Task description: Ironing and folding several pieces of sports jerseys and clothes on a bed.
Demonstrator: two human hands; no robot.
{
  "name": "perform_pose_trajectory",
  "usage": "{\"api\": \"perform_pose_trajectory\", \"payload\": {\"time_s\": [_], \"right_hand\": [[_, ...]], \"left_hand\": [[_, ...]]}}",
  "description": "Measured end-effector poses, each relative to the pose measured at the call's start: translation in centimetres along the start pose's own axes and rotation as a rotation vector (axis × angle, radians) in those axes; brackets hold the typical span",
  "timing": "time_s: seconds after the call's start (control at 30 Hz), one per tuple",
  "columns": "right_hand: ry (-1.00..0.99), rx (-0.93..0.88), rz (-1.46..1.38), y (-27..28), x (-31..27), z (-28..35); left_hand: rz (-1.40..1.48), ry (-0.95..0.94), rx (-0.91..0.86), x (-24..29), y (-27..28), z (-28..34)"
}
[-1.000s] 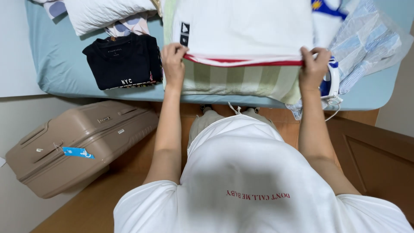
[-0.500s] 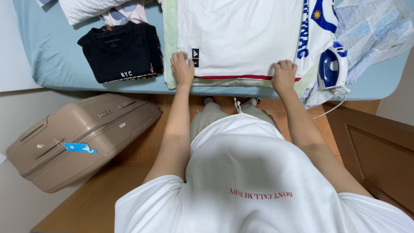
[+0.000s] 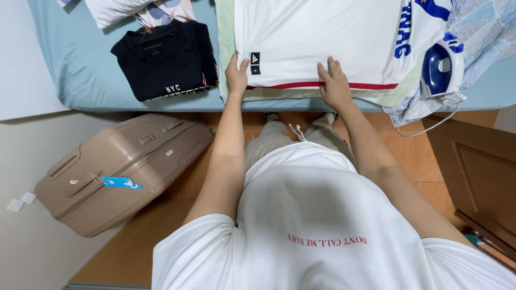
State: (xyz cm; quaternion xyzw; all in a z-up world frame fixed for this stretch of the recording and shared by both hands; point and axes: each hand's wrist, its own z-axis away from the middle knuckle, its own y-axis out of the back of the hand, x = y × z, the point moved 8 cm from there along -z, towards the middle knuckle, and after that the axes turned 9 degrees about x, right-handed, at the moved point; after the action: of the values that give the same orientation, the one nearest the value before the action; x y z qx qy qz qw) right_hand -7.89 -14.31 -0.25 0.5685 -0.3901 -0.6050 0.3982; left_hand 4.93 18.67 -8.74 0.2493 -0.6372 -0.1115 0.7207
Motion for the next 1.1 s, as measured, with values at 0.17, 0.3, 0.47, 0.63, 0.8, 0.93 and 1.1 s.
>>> {"api": "perform_pose_trajectory", "payload": {"time_s": [0.17, 0.3, 0.47, 0.63, 0.8, 0.93, 1.1], "right_hand": [[-0.04, 0.006, 0.005, -0.7, 0.4, 1.4], [-0.082, 0.049, -0.12, -0.1, 0.9, 2.9], [-0.089, 0.209, -0.183, 3.1, 2.9, 3.3], [-0.152, 0.339, -0.226, 8.9, 9.3, 4.4], [-0.242, 0.403, -0.22, 12.7, 20.1, 6.4], [-0.352, 0.424, -0.16, 13.1, 29.2, 8.4], [-0.438, 0.415, -0.164, 11.6, 36.7, 9.1]], "left_hand": [[-0.249, 0.076, 0.006, 0.0, 1.5, 1.0], [-0.452, 0.06, 0.144, 5.9, 1.6, 3.0], [-0.424, -0.237, 0.073, 15.2, -5.5, 6.4], [-0.207, -0.38, -0.182, 24.2, -15.4, 12.8], [-0.044, -0.479, -0.318, 30.6, -26.3, 19.7], [0.082, -0.558, -0.504, 34.3, -34.1, 24.5], [0.095, -0.454, -0.668, 34.2, -41.8, 28.0]]}}
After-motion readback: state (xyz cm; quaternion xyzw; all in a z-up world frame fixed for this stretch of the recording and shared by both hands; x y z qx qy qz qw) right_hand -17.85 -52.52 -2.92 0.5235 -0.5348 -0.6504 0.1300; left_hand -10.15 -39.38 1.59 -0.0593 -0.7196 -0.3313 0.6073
